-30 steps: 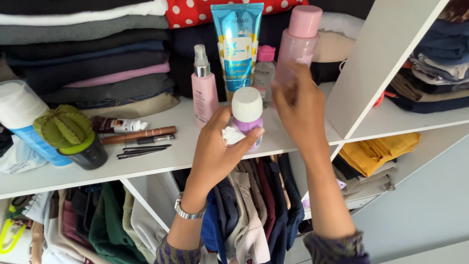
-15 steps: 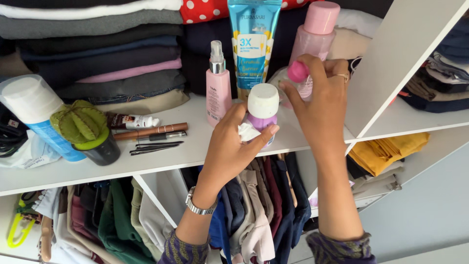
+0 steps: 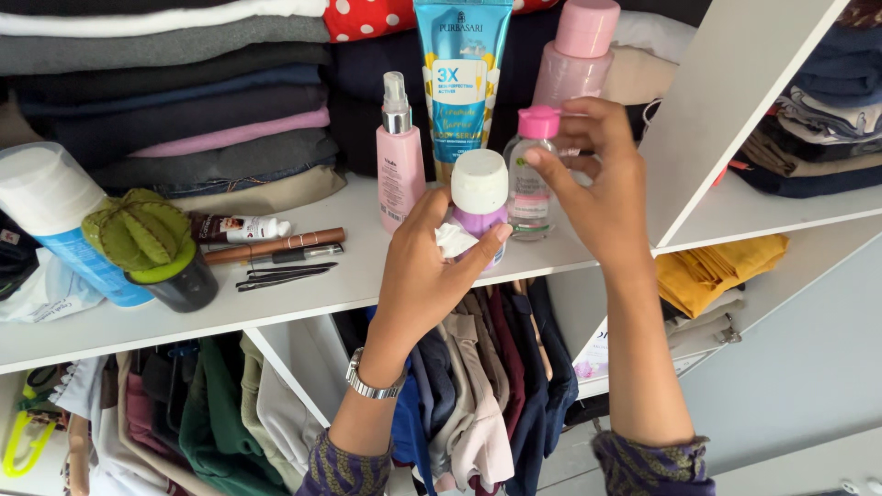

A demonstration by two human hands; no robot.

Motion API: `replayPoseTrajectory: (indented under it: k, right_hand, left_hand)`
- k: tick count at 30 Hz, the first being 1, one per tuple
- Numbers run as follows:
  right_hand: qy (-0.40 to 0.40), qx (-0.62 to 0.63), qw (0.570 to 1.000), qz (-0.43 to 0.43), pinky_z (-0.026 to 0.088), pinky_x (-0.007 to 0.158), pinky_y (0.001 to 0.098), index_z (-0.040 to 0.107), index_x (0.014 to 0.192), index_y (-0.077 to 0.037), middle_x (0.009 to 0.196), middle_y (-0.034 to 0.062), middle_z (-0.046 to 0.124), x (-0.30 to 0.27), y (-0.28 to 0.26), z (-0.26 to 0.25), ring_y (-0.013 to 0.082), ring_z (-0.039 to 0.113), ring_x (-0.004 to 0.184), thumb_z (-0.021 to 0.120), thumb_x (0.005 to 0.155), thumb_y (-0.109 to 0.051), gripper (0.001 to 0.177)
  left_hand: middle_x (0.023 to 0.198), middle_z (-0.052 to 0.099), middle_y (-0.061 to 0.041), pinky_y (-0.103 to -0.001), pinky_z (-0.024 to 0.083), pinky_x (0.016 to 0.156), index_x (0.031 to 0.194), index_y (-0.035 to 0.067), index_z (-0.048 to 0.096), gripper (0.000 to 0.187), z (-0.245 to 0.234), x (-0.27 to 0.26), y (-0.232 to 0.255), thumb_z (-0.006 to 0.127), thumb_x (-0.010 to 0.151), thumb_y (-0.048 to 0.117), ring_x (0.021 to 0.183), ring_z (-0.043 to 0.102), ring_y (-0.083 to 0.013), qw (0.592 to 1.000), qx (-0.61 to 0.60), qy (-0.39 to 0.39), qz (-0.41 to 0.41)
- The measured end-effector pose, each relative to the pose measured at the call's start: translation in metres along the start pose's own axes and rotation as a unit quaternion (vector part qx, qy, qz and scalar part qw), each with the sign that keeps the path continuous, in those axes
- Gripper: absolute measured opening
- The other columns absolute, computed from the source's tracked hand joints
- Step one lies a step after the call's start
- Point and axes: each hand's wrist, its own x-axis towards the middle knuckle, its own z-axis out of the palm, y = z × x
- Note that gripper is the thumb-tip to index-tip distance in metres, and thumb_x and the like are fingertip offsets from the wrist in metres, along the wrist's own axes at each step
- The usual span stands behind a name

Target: The person packs clothes into a basin, then wipes and organizes various cosmetic bottles, tubes, and personal care products on the closet shelves using a tissue.

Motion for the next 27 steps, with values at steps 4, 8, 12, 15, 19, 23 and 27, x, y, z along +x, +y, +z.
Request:
replayPoseTrajectory:
  k: [4, 8, 12, 15, 19, 23, 27]
  right_hand:
    - [-0.073, 0.058, 0.992, 0.081, 0.058, 0.090, 0.0340, 0.046, 0.140, -0.003, 0.124, 0.0118, 0.064, -0.011, -0.001, -0.022, 0.0169, 0.064, 0.109, 0.083, 0.086, -0.012, 0.066]
    - [-0.167, 0.021, 0.976, 0.139, 0.059, 0.092, 0.0351, 0.055, 0.138, -0.003, 0.123, 0.0116, 0.069, -0.024, 0.005, -0.021, 0.0198, 0.068, 0.109, 0.084, 0.083, -0.011, 0.063]
    - [-0.163, 0.033, 0.972, 0.169, 0.059, 0.092, 0.0341, 0.054, 0.139, -0.003, 0.118, 0.0134, 0.066, -0.029, 0.020, -0.021, 0.0217, 0.068, 0.108, 0.083, 0.084, -0.010, 0.062]
    - [-0.218, 0.076, 0.964, 0.130, 0.055, 0.097, 0.0349, 0.042, 0.144, -0.002, 0.133, 0.0110, 0.059, -0.028, 0.033, -0.027, 0.0228, 0.064, 0.118, 0.074, 0.078, 0.001, 0.074]
    - [-0.046, -0.054, 0.995, 0.071, 0.056, 0.097, 0.0391, 0.047, 0.144, 0.002, 0.135, 0.0212, 0.058, -0.016, 0.047, -0.022, 0.0312, 0.061, 0.125, 0.069, 0.083, 0.002, 0.065]
    - [-0.091, -0.142, 0.971, 0.172, 0.057, 0.086, 0.0381, 0.049, 0.133, 0.002, 0.116, 0.0183, 0.071, 0.006, 0.060, -0.007, 0.0304, 0.072, 0.102, 0.076, 0.083, -0.009, 0.059]
    - [-0.104, -0.150, 0.970, 0.163, 0.059, 0.082, 0.0367, 0.055, 0.128, 0.001, 0.110, 0.0157, 0.073, 0.008, 0.059, -0.008, 0.0272, 0.075, 0.093, 0.075, 0.081, -0.009, 0.052]
  left_hand:
    - [0.105, 0.072, -0.010, -0.035, 0.056, 0.085, 0.113, 0.002, 0.064, 0.040, -0.001, 0.000, 0.000, 0.078, 0.091, 0.033, 0.096, 0.074, -0.0220, 1.000, -0.022, -0.010, -0.011]
    - [0.105, 0.071, -0.010, -0.035, 0.056, 0.085, 0.113, 0.002, 0.064, 0.040, -0.001, 0.001, 0.000, 0.078, 0.091, 0.032, 0.096, 0.073, -0.0219, 1.000, -0.018, -0.007, -0.006]
    - [0.103, 0.071, -0.009, -0.034, 0.056, 0.085, 0.113, 0.002, 0.064, 0.040, 0.000, 0.001, 0.001, 0.079, 0.090, 0.032, 0.096, 0.073, -0.0214, 1.000, -0.009, -0.001, -0.013]
    - [0.101, 0.071, -0.009, -0.034, 0.057, 0.084, 0.111, 0.002, 0.064, 0.040, 0.000, 0.001, 0.002, 0.079, 0.090, 0.033, 0.093, 0.074, -0.0207, 1.000, -0.004, -0.005, -0.028]
    - [0.103, 0.071, -0.009, -0.034, 0.056, 0.084, 0.114, 0.002, 0.064, 0.041, 0.000, 0.002, 0.002, 0.078, 0.090, 0.032, 0.094, 0.073, -0.0212, 1.000, -0.017, 0.002, -0.004]
    - [0.100, 0.071, -0.009, -0.034, 0.057, 0.081, 0.109, 0.001, 0.064, 0.040, 0.001, 0.001, 0.001, 0.080, 0.089, 0.032, 0.090, 0.073, -0.0211, 1.000, 0.004, -0.003, -0.030]
    - [0.101, 0.071, -0.010, -0.034, 0.057, 0.081, 0.112, 0.001, 0.064, 0.041, 0.001, 0.002, 0.004, 0.079, 0.089, 0.031, 0.091, 0.074, -0.0212, 1.000, -0.012, 0.003, -0.021]
